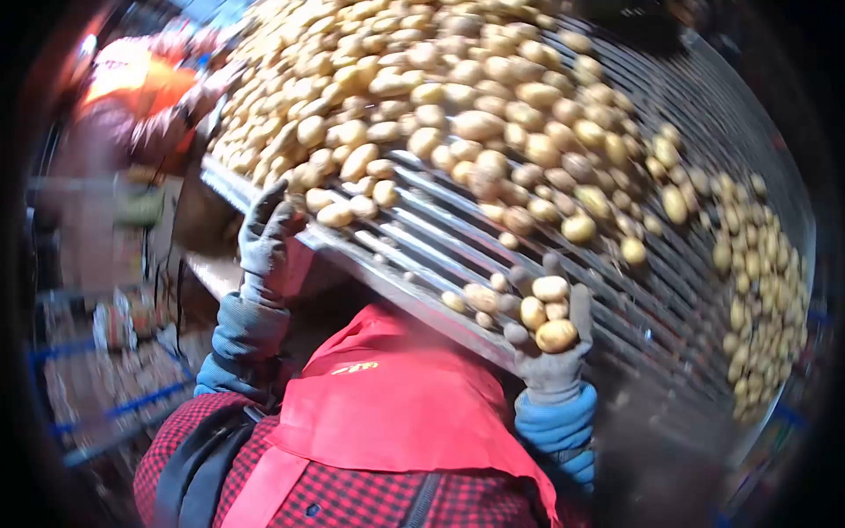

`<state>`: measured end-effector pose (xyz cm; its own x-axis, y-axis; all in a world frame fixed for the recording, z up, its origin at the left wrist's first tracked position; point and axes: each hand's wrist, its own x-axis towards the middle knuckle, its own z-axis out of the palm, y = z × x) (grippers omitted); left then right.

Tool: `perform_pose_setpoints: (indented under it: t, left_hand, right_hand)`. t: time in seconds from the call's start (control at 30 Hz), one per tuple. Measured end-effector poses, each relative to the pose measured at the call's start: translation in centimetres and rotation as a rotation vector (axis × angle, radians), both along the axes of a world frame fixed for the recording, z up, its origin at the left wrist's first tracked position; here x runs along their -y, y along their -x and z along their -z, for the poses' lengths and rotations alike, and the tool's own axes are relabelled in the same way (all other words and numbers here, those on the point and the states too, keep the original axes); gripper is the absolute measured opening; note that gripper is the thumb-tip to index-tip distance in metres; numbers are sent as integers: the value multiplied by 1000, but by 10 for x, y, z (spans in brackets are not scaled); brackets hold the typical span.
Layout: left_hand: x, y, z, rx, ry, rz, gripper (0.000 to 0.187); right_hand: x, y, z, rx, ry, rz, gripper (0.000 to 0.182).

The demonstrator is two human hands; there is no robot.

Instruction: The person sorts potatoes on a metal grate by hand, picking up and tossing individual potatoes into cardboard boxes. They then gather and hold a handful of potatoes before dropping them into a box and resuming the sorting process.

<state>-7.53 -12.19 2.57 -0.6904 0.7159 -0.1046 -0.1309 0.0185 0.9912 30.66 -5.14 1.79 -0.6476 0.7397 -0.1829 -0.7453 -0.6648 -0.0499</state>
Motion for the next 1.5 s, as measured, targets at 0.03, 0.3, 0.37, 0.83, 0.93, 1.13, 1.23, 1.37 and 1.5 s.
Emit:
perform_pose_setpoints:
  t: [0.03, 0.3, 0.37, 0.83, 0.93, 1.13, 1.23, 1.37, 1.5]
  left_hand:
    - [23, 23, 8, -61, -45, -73, 36]
    - [303, 125, 70, -221, 276, -1102, 37]
    - [363, 106, 79, -180, 414, -1271, 38]
    - [335, 125, 117, -1029, 905, -694, 51]
    - [168, 126, 53, -1154, 528, -476, 44]
    - [-58, 6, -19, -1345, -89, 394, 47]
    - [-123, -79, -23, -1345, -347, 868, 47]
    - [-164, -195, -16, -1207, -637, 1374, 43]
    - [-172, -326, 24, -1472, -1064, 1528, 59]
  right_hand:
    - [-4, 5, 4, 46, -30, -29, 59]
    - [-43, 69, 15, 35, -57, -418, 60]
    - [-48, 87, 13, 108, -24, -493, 58]
    - [-72, 107, -14, 182, 49, -317, 62]
    - [-76, 63, -26, 253, -61, -104, 59]
    - [-37, -60, -22, 463, -19, 475, 50]
    - [1, -118, -17, 477, -38, 653, 50]
    - [57, -164, -26, 620, 63, 1037, 50]
    - [128, -203, -26, 436, -47, 1156, 50]
